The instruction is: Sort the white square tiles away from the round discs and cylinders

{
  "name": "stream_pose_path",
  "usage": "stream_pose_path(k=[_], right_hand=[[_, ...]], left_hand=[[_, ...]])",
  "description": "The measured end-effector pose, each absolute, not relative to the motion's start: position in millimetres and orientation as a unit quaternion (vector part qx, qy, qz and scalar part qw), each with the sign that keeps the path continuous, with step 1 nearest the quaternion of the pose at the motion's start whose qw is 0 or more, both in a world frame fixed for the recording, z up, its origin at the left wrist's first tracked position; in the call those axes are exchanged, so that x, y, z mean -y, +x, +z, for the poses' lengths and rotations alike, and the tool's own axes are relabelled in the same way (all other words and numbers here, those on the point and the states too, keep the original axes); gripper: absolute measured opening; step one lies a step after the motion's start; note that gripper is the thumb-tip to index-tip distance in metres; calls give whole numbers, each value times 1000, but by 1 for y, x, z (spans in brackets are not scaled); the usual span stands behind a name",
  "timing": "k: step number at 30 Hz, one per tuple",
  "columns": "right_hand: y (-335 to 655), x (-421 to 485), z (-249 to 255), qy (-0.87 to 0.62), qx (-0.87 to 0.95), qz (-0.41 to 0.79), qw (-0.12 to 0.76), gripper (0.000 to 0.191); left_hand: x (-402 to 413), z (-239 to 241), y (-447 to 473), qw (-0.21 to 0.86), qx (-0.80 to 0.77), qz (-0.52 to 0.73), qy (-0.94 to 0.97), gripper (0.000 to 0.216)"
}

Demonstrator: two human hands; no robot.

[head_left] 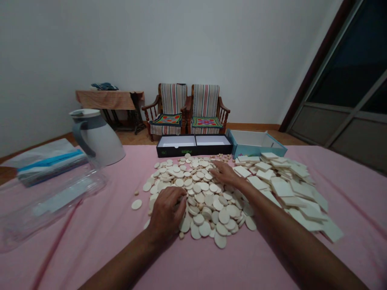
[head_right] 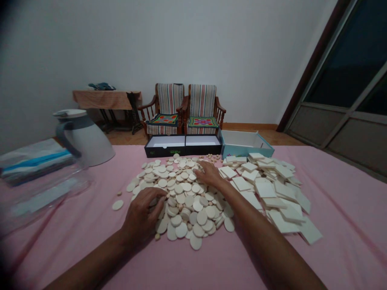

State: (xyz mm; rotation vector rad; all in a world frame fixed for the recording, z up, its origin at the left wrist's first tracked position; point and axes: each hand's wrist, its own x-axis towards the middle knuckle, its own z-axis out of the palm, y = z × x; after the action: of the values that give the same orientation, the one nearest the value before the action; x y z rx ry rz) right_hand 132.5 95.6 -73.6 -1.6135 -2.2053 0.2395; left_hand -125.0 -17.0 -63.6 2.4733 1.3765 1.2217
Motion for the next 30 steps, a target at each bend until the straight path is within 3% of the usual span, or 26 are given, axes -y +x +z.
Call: stream_pose_path(k=[11,19,30], right_hand=[[133,-36,-65,-486,848,142,156,40],[159,4,-79,-505,812,84,281,39],[157,23,-111,-476,786,68,388,31]], left_hand=[[10,-65,-128,35,-463,395,792,14],[-18,-59,-152,29,-519,403,753,20],[-123,-36,-160,107,-609,115,777,57]])
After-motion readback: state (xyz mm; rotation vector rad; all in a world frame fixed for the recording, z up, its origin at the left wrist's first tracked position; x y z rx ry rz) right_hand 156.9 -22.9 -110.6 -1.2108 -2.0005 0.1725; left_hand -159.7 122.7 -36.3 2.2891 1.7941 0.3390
